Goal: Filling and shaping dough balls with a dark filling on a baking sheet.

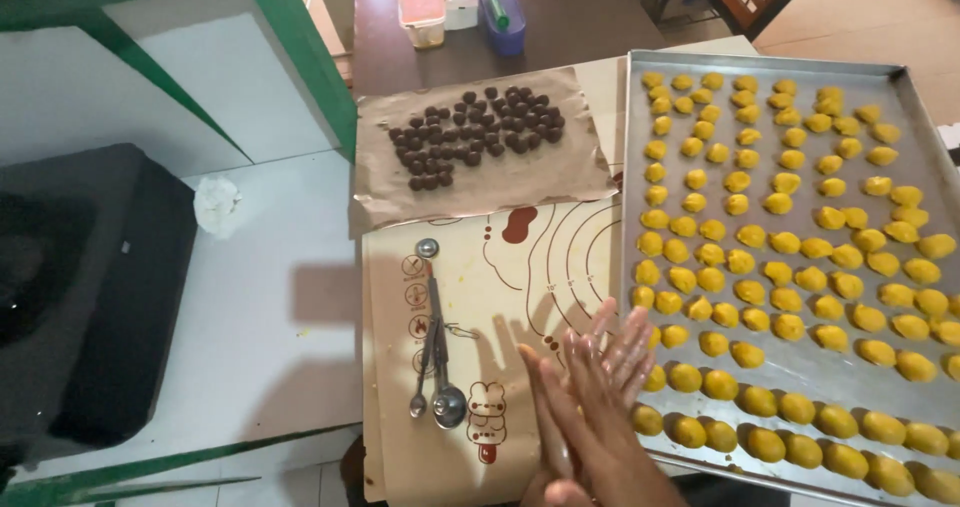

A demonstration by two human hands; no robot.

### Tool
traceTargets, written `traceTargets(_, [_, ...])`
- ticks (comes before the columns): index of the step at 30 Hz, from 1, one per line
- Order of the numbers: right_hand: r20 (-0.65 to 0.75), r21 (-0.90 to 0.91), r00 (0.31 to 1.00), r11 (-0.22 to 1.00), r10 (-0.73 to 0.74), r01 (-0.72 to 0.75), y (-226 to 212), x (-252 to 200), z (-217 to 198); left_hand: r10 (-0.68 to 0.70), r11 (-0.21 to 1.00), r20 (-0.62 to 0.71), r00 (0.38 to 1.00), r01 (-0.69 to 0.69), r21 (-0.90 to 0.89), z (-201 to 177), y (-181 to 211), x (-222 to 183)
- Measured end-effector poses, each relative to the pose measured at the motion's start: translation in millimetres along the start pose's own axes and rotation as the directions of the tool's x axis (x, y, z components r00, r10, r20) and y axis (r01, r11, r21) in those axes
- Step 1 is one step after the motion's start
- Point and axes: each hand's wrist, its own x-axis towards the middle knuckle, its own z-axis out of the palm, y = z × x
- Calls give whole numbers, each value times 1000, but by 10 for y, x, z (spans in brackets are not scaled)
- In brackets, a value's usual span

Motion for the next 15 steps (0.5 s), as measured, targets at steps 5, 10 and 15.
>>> traceTargets(5, [-102, -363, 989, 930, -110, 66, 799, -390, 562, 10, 991, -95, 995, 3, 132, 132, 243, -28])
traceTargets(10, [-194, -157, 977, 981, 85, -117, 215, -118, -75, -57, 970, -45, 997, 66, 234, 252, 28, -184])
traceTargets(15, [-237, -212, 968, 977, -83, 32, 147, -123, 123, 79, 997, 238, 968, -83, 6, -19, -318, -139])
